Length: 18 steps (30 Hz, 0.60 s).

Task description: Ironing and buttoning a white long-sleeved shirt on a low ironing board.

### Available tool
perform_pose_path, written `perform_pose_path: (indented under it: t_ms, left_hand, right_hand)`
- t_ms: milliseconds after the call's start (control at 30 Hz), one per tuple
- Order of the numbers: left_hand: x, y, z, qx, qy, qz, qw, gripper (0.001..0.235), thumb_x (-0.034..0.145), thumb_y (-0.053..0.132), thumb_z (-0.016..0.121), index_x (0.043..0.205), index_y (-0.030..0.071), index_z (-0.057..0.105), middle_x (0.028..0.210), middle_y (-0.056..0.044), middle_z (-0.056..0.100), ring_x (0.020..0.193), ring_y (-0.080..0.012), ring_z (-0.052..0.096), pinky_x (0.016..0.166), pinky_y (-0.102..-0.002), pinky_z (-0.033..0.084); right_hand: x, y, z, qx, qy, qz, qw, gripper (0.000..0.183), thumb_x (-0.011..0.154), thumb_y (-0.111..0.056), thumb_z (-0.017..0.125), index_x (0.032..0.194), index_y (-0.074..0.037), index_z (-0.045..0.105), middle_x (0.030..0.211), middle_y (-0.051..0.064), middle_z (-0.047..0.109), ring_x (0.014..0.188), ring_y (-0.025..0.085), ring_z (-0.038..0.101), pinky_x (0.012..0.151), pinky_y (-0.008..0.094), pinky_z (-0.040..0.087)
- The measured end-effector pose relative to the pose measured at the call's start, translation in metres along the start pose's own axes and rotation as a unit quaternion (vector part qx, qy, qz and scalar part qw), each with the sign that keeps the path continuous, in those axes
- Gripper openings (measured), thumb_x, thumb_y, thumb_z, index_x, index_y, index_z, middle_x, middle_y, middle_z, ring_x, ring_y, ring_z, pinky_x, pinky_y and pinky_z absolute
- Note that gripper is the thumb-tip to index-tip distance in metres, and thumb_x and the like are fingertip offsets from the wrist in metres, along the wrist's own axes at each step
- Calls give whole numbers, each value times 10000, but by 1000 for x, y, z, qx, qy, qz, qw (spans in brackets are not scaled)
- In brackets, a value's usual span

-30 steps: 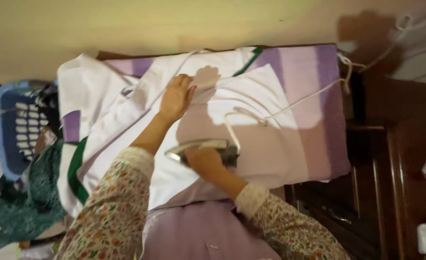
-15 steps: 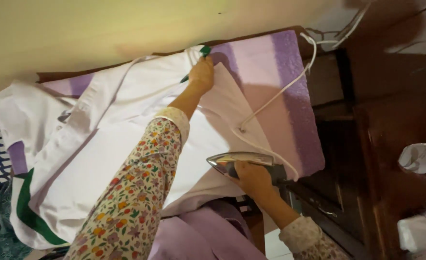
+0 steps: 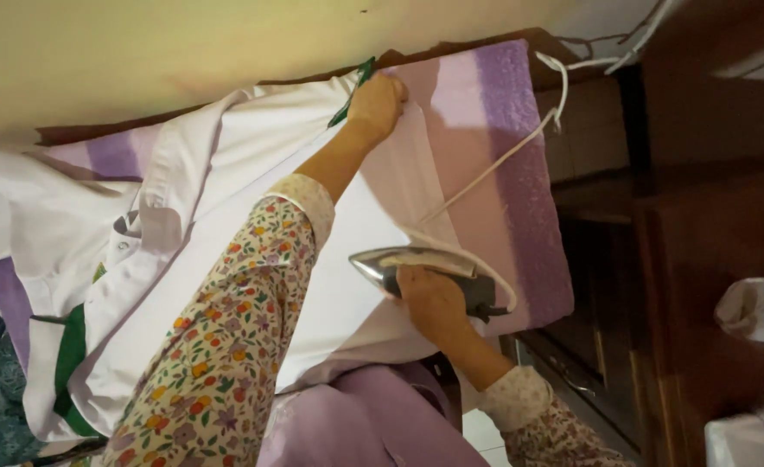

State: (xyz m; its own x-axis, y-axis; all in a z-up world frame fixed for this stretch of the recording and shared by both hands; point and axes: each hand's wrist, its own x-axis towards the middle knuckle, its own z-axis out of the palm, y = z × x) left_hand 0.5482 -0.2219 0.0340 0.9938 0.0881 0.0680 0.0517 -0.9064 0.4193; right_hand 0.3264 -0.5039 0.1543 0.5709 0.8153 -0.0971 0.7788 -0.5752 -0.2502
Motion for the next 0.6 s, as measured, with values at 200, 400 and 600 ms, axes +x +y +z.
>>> perform_pose_path:
  t_ms: [200, 400, 600]
  left_hand:
    - [-29, 8, -43, -172, -38, -11, 984, 122, 861, 159, 738, 972, 113, 758, 973, -168, 742, 916, -361, 704, 835, -467, 556]
    - [-108, 25, -69, -219, 199, 0, 955, 399, 1015, 40, 579, 1406, 50, 496, 1303, -267, 621, 1138, -487, 607, 980, -502, 519]
    - [-267, 58, -64, -40, 94, -9, 995, 540, 987, 164, 546, 1478, -20, 418, 1559, -255, 405, 1461, -433, 362, 1190, -552, 272]
  right_hand:
    - [56, 31, -5, -65, 28, 57, 996, 373, 954, -454, 643, 1019, -88, 607, 779, 99, 674, 681, 274, 693, 568, 412, 556]
    - [124, 68, -23, -85, 199, 47, 975, 511, 884, -599, 695, 960, -94, 695, 676, 131, 646, 558, 334, 651, 491, 486, 511]
    - [199, 97, -58, -59, 37, 83, 994, 586, 879, -648, 701, 1059, -92, 742, 755, 216, 714, 661, 419, 697, 576, 545, 537]
